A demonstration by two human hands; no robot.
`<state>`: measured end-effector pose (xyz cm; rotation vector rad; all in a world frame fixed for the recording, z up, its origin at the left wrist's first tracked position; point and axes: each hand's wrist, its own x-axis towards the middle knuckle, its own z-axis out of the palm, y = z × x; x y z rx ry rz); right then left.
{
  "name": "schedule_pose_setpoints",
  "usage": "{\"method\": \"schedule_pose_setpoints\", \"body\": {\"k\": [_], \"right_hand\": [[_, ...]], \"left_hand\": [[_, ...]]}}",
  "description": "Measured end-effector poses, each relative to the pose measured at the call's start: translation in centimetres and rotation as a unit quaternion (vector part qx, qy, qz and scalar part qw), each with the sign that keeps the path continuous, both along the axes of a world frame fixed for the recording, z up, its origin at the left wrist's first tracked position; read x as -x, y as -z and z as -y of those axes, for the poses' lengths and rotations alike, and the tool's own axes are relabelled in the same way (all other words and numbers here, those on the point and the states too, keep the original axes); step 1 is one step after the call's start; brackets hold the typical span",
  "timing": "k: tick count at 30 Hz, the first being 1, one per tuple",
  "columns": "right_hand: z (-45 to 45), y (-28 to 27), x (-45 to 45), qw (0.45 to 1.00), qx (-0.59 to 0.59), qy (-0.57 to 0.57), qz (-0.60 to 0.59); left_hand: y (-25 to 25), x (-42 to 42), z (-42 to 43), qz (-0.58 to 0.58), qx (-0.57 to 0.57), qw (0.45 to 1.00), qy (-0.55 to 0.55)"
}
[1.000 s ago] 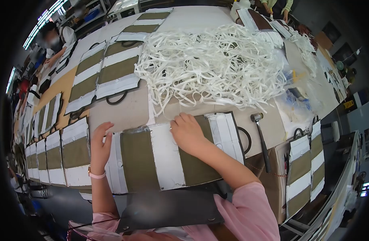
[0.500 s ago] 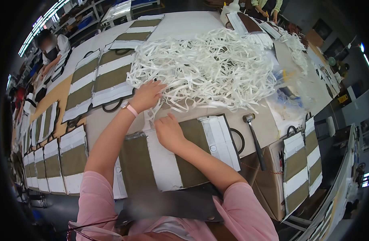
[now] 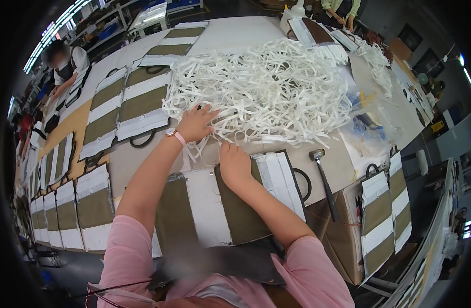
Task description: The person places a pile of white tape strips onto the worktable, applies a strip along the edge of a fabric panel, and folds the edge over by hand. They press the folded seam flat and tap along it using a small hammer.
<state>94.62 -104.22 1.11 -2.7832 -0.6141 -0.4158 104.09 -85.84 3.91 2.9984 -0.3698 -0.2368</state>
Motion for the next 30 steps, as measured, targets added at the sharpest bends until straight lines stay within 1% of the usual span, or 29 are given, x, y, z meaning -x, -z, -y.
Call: {"method": "schedule_pose_setpoints", "body": {"k": [3, 6, 9, 11, 13, 15, 18, 21, 22, 24, 25, 26, 27, 29, 30], "right_hand": [[1.9, -1.7, 0.7, 0.989, -0.021, -0.091, -0.116], [4.5, -5.9, 3.4, 0.979, -0.103, -0.160, -0.076], [7.6, -9.7, 5.6, 0.953, -0.203, -0.219, -0.061], [10.9, -11.1, 6.7, 0.925, -0.278, -0.215, -0.148], [14.9, -12.3, 7.6, 0.887, -0.369, -0.199, -0.192], [19.3, -12.6, 8.8, 0.819, -0.521, -0.170, -0.170], [22.6, -12.7, 9.1, 0.782, -0.597, -0.136, -0.119], [21.9, -12.2, 9.8, 0.825, -0.508, -0.130, -0.212], [20.8, -12.1, 9.9, 0.850, -0.446, -0.128, -0.250], [17.6, -9.8, 9.8, 0.883, -0.353, -0.163, -0.264], [15.8, -9.0, 9.9, 0.879, -0.344, -0.200, -0.262], [14.3, -8.5, 9.8, 0.889, -0.297, -0.227, -0.265], [12.9, -8.2, 9.9, 0.900, -0.274, -0.230, -0.247], [10.7, -7.6, 10.2, 0.921, -0.228, -0.233, -0.213], [10.0, -7.3, 10.3, 0.940, -0.198, -0.227, -0.159]], "left_hand": [[0.2, -0.3, 0.0, -0.008, -0.001, 1.000, -0.003], [0.8, -0.8, -0.2, -0.009, -0.002, 1.000, -0.002], [0.6, -0.9, 0.0, -0.013, -0.028, 1.000, -0.004], [0.3, -0.9, 0.1, -0.024, -0.026, 0.999, -0.010], [0.2, -0.9, 0.2, -0.032, -0.026, 0.999, -0.016], [0.1, -1.0, 0.4, -0.037, -0.027, 0.999, -0.023], [-0.3, -1.0, 0.7, -0.047, -0.031, 0.998, -0.034], [-0.2, -1.0, 0.9, -0.046, -0.043, 0.997, -0.034], [-0.2, -0.9, 0.8, -0.039, -0.044, 0.998, -0.032], [-0.1, -0.6, 0.8, -0.026, -0.048, 0.998, -0.025], [0.0, -0.4, 0.9, 0.001, -0.042, 0.999, -0.027], [0.3, 0.0, 1.0, 0.029, -0.037, 0.998, -0.031], [0.3, 0.2, 1.1, 0.056, -0.032, 0.997, -0.034], [-0.7, 0.3, 2.0, 0.068, -0.088, 0.994, -0.006], [-1.0, 0.3, 2.6, 0.073, -0.116, 0.991, 0.009]]}}
